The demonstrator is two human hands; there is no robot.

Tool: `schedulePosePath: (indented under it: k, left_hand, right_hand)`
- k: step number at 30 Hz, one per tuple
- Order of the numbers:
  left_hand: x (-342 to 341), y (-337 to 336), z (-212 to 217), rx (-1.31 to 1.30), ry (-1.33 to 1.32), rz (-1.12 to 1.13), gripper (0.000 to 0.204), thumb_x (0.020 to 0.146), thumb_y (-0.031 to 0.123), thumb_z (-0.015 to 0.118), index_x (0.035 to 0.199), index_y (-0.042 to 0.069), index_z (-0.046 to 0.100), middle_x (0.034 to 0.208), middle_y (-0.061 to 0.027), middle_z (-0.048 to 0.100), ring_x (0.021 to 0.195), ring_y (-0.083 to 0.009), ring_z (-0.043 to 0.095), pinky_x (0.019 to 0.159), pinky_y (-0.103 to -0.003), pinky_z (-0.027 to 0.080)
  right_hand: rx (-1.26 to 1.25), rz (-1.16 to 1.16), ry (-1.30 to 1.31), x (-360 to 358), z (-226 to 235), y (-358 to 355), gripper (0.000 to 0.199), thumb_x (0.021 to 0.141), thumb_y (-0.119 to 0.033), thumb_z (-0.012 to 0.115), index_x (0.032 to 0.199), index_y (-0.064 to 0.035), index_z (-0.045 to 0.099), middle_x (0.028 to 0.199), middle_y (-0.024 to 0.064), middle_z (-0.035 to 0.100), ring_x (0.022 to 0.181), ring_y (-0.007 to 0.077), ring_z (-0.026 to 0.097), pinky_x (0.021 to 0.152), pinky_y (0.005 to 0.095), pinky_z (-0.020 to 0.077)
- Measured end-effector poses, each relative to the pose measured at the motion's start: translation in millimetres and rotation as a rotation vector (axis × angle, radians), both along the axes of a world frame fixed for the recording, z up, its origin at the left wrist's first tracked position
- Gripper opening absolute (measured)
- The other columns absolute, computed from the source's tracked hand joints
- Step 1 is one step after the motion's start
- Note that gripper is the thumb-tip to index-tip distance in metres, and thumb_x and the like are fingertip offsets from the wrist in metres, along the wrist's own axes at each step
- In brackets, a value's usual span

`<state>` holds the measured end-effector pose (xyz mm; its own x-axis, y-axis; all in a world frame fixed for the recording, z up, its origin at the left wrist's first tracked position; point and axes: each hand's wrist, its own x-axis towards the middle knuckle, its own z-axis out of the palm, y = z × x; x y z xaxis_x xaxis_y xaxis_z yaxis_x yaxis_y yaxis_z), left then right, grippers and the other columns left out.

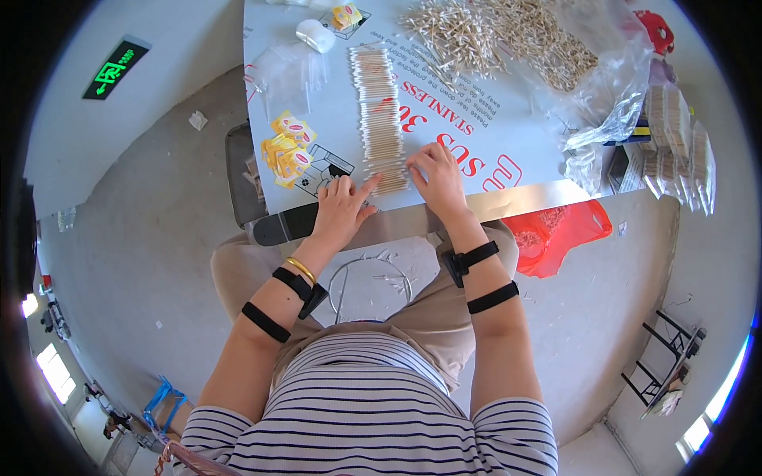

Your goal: Organizing and aligning cotton swabs on a table before placing them into a tray.

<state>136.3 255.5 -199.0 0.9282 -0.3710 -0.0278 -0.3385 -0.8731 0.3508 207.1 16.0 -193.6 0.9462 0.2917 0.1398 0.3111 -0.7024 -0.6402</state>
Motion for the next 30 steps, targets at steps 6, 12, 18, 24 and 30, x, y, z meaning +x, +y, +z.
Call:
schedulePosePath:
  k: [6,12,18,24,30]
  left_hand:
    - [0,0,1,-0.003,0.011,0.001,0.074,0.091,0.034,0.074,0.158,0.032,0.043,0.1,-0.0055,0.046,0.092,-0.0236,0.049,0.084,-0.041,0.037]
    - [0,0,-1,0.006,0.005,-0.006,0.075,0.091,0.034,0.074,0.159,0.032,0.043,0.1,-0.0054,0.046,0.092,-0.0234,0.049,0.083,-0.041,0.037]
    - [0,0,0,-0.002,-0.01,-0.007,0.075,0.09,0.033,0.074,0.159,0.033,0.042,0.1,-0.0056,0.046,0.092,-0.0235,0.049,0.082,-0.041,0.037]
    - [0,1,-1,-0.002,-0.004,-0.011,0.077,0.091,0.032,0.074,0.16,0.032,0.04,0.1,-0.0064,0.046,0.092,-0.0242,0.049,0.083,-0.041,0.038]
    - [0,1,0,-0.012,0.007,-0.011,0.078,0.091,0.032,0.074,0.161,0.031,0.038,0.1,-0.0069,0.046,0.092,-0.0248,0.049,0.083,-0.042,0.038]
  right_hand:
    - [0.011,-0.026,-0.01,-4,-2,-6,0.016,0.083,-0.002,0.072,0.097,-0.0092,0.073,0.101,0.008,0.061,0.1,0.0301,0.06,0.087,0.0426,0.0508]
    - [-0.009,-0.016,-0.021,-9,1,-6,0.02,0.083,-0.001,0.069,0.099,-0.0108,0.074,0.101,0.0081,0.06,0.099,0.0301,0.06,0.085,0.0434,0.0518]
    - [-0.036,-0.019,-0.043,-11,2,-8,0.024,0.083,0.002,0.067,0.101,-0.0117,0.075,0.101,0.0081,0.06,0.097,0.0299,0.06,0.083,0.0431,0.0526]
    - [-0.071,0.004,-0.069,-15,4,-7,0.029,0.082,0.004,0.066,0.104,-0.0128,0.075,0.102,0.0078,0.059,0.096,0.0295,0.061,0.083,0.043,0.0532]
    - [-0.058,0.013,-0.058,-20,7,-8,0.033,0.082,0.006,0.065,0.105,-0.0139,0.075,0.104,0.0074,0.06,0.096,0.0286,0.061,0.085,0.0431,0.0531]
